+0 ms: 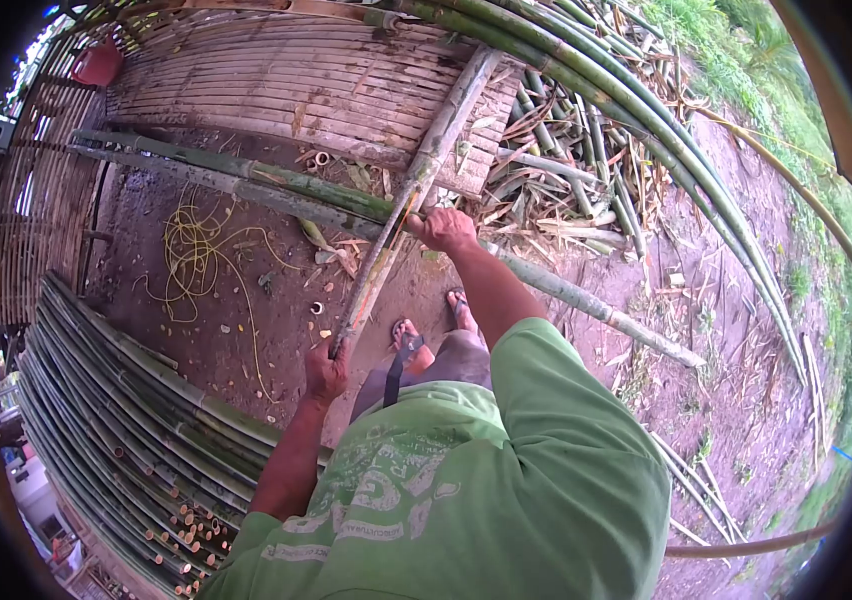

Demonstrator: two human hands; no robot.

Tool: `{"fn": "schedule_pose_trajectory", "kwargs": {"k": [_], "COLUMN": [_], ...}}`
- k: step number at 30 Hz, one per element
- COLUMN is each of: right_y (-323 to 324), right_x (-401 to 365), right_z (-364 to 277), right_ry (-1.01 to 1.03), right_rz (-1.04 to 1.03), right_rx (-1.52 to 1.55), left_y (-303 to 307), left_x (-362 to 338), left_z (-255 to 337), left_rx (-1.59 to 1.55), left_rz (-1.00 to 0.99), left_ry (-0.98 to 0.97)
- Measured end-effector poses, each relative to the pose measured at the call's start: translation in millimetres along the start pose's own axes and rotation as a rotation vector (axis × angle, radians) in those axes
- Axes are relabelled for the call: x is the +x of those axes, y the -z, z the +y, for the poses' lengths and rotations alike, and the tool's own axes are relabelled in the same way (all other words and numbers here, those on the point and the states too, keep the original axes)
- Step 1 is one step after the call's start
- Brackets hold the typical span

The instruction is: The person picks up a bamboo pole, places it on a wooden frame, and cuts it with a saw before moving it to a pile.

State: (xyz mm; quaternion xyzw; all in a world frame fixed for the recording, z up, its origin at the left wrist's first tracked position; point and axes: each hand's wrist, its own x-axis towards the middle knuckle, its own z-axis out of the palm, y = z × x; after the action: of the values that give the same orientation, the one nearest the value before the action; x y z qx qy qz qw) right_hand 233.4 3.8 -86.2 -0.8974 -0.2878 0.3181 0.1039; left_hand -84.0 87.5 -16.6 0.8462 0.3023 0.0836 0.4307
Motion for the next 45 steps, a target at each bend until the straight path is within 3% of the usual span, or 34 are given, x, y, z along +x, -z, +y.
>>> {"fn": "schedule_pose_trajectory", "kwargs": {"k": [5, 11, 14, 16, 19, 20, 23, 31, 34, 37, 43, 45], "right_y": [-7.0, -9.9, -18.9, 7.9, 25.3, 21.3, -7.1, -29.6, -36.3, -39.1, -31.3, -35.2], "right_x": [10.4, 13.6, 15.5, 6.3, -30.7, -36.0, -55.3, -73.8, -83.0, -87.5, -84.9, -89.0], "right_z": [9.5, 7.6, 23.2, 26.6, 36.9, 38.9, 51.3, 44.7, 37.5, 35.2, 39.1, 38.7], "right_ry": [0.006, 0.005, 0.022, -0.047, 0.076, -0.001, -0.158, -0.215, -0.222, -0.205, -0.222, -0.244], "right_rz": [-0.014, 0.006, 0.053, -0.087, -0.129, -0.197, -0.187, -0.271, -0.289, -0.324, -0.379, -0.378], "right_rx": [0.004, -0.038, 0.001, -0.031, -0.009, -0.132, -0.129, -0.07, -0.054, -0.043, 0.03, 0.015], "left_y": [-23.3, 4.4, -8.7, -16.2, -17.6, -11.5, -4.8, 27.1, -28.6, -74.9, 28.9, 33.8], "left_x": [22.6, -20.6, 8.9, 10.4, 5.6, 0.6, -21.0, -45.1, -3.8, 23.7, -47.8, -54.2], "left_z": [-0.5, 12.7, 21.2, 16.6, 42.5, 58.4, 65.1, 87.6, 74.4, 74.0, 116.3, 122.6], "left_rx": [0.038, 0.009, 0.043, -0.006, -0.158, -0.204, -0.109, 0.054, 0.075, -0.005, 0.126, 0.122], "left_rz": [-0.017, -0.066, -0.104, -0.071, -0.072, -0.092, -0.245, -0.336, -0.319, -0.182, -0.347, -0.352], "left_ry": [0.028, 0.143, 0.14, 0.067, 0.052, 0.057, 0.152, 0.184, 0.103, 0.065, 0.358, 0.385]}}
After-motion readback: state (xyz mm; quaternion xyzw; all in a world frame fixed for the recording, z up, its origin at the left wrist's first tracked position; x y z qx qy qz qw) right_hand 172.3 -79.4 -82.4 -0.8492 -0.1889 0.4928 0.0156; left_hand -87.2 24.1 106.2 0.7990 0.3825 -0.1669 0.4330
